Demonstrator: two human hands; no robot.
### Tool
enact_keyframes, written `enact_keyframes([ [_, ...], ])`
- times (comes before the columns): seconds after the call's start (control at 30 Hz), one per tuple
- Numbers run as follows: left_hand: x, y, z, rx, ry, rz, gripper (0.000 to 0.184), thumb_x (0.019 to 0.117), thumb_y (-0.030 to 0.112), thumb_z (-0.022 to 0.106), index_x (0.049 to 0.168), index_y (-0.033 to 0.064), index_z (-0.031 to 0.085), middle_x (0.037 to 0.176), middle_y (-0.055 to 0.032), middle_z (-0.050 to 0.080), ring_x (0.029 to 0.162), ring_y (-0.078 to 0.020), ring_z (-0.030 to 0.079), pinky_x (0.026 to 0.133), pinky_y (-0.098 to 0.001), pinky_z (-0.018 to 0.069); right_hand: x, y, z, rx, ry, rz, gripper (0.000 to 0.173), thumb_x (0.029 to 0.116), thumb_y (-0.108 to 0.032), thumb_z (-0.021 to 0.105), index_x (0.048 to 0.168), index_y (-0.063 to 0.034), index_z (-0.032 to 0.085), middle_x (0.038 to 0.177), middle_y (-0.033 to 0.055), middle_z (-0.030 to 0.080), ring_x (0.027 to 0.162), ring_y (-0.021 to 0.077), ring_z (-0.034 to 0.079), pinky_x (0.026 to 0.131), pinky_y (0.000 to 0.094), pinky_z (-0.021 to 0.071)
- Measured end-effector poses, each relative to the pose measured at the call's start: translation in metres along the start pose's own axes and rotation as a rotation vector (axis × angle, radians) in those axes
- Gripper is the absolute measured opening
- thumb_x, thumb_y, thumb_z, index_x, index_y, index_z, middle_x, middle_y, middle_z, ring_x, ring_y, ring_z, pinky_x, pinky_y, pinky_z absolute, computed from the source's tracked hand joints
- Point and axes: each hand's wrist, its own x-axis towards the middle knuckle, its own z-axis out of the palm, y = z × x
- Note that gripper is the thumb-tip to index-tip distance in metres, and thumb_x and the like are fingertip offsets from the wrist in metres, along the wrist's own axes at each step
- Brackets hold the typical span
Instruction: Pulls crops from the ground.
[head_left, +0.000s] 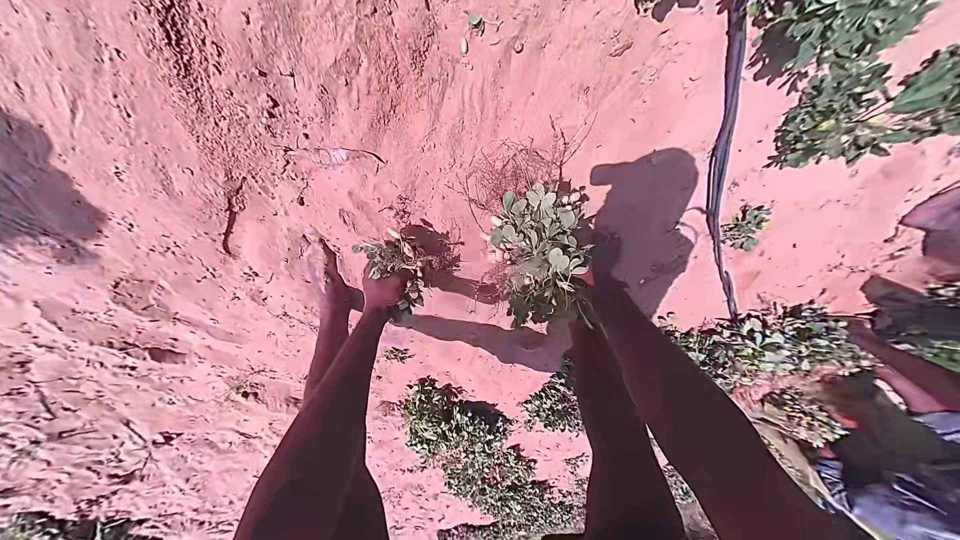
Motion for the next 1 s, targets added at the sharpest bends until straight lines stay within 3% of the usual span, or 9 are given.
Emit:
enact_keyframes([
  [0.1,0.021,0.007,0.038,0.049,-0.109,-0.041,0.048,0.0825,0.005,0.076,0.126,-0.0032,0.06,0.109,-0.0195,0.069,0.095,-0.0257,0.069,0.086,-0.0491,0.0576,0.023,-0.011,0.051,-0.034,-0.148,-0.268,0.042,0.1037,-0.007,0.058,0.137,0.0169,0.05,0.138,0.0361,0.054,0.131,0.0405,0.053,0.112,0.0481,0.0384],
  [0.2,-0.009,0.021,0.058,-0.052,-0.133,-0.073,0.043,0.0967,-0.002,0.055,0.138,-0.0092,0.046,0.125,-0.0196,0.06,0.11,-0.0159,0.062,0.098,-0.0317,0.0517,0.002,-0.027,0.095,0.235,-0.175,-0.224,0.034,0.1065,-0.005,0.048,0.135,0.0143,0.052,0.138,0.0307,0.055,0.128,0.0329,0.054,0.11,0.0438,0.0403],
  [0.27,-0.05,0.032,0.03,0.078,-0.16,-0.12,0.032,0.1012,0.0,0.055,0.129,-0.0155,0.055,0.122,-0.0275,0.063,0.111,-0.0252,0.062,0.101,-0.0414,0.0486,-0.037,-0.018,0.099,0.408,-0.191,-0.122,0.036,0.1082,-0.002,0.041,0.139,0.0162,0.047,0.143,0.0332,0.05,0.132,0.034,0.05,0.113,0.0435,0.0367],
  [0.37,-0.099,0.071,-0.017,-0.106,-0.14,-0.069,0.032,0.0907,-0.005,0.062,0.123,-0.0051,0.056,0.101,-0.0081,0.064,0.09,-0.0083,0.063,0.082,-0.0287,0.0554,-0.107,-0.02,0.082,0.68,-0.182,-0.086,0.035,0.1101,0.0,0.031,0.138,0.0146,0.046,0.133,0.0252,0.056,0.115,0.0171,0.055,0.101,0.0251,0.0425],
  [0.47,-0.157,0.12,-0.069,-0.361,-0.113,-0.113,0.031,0.0935,-0.001,0.059,0.124,-0.0015,0.055,0.094,-0.0054,0.066,0.082,-0.009,0.066,0.074,-0.0295,0.0579,-0.21,-0.023,0.078,0.864,-0.22,-0.29,0.036,0.1115,-0.004,0.026,0.138,0.011,0.045,0.126,0.0153,0.057,0.108,0.0059,0.055,0.095,0.0181,0.0448],
  [0.57,-0.207,0.188,-0.115,-0.389,-0.203,0.007,0.021,0.097,0.008,0.047,0.117,0.0058,0.052,0.086,0.0036,0.066,0.077,-0.003,0.066,0.069,-0.0236,0.0584,-0.306,-0.041,0.073,0.93,-0.099,-0.364,0.037,0.109,-0.001,0.036,0.143,0.0132,0.045,0.14,0.0246,0.054,0.123,0.0166,0.053,0.107,0.0267,0.0412],
  [0.8,-0.305,0.314,-0.215,0.129,-0.43,0.258,0.018,0.105,0.021,0.046,0.118,0.0146,0.056,0.089,0.0138,0.069,0.081,0.0041,0.067,0.074,-0.0189,0.0593,-0.446,-0.052,0.116,1.582,-0.198,-0.622,0.04,0.1114,-0.006,0.03,0.145,0.0112,0.042,0.135,0.0249,0.054,0.113,0.0165,0.054,0.098,0.0275,0.045],
  [0.9,-0.346,0.335,-0.203,0.3,-0.461,0.303,0.016,0.1045,0.017,0.047,0.116,0.0111,0.056,0.087,0.0112,0.068,0.077,0.0026,0.067,0.071,-0.0195,0.0589,-0.479,-0.024,0.12,1.352,-0.094,-0.592,0.041,0.1093,-0.007,0.044,0.147,0.0097,0.044,0.144,0.0275,0.054,0.128,0.0253,0.056,0.109,0.0355,0.0437],
  [1.0,-0.378,0.329,-0.152,0.446,-0.57,0.351,0.024,0.1035,0.017,0.05,0.125,0.0059,0.054,0.093,0.0065,0.068,0.08,-0.0002,0.067,0.073,-0.0222,0.0592,-0.509,0.049,0.116,1.313,0.047,-0.718,0.062,0.1007,0.0,0.056,0.155,0.0133,0.028,0.153,0.0339,0.042,0.141,0.0322,0.048,0.117,0.0357,0.0374],
])
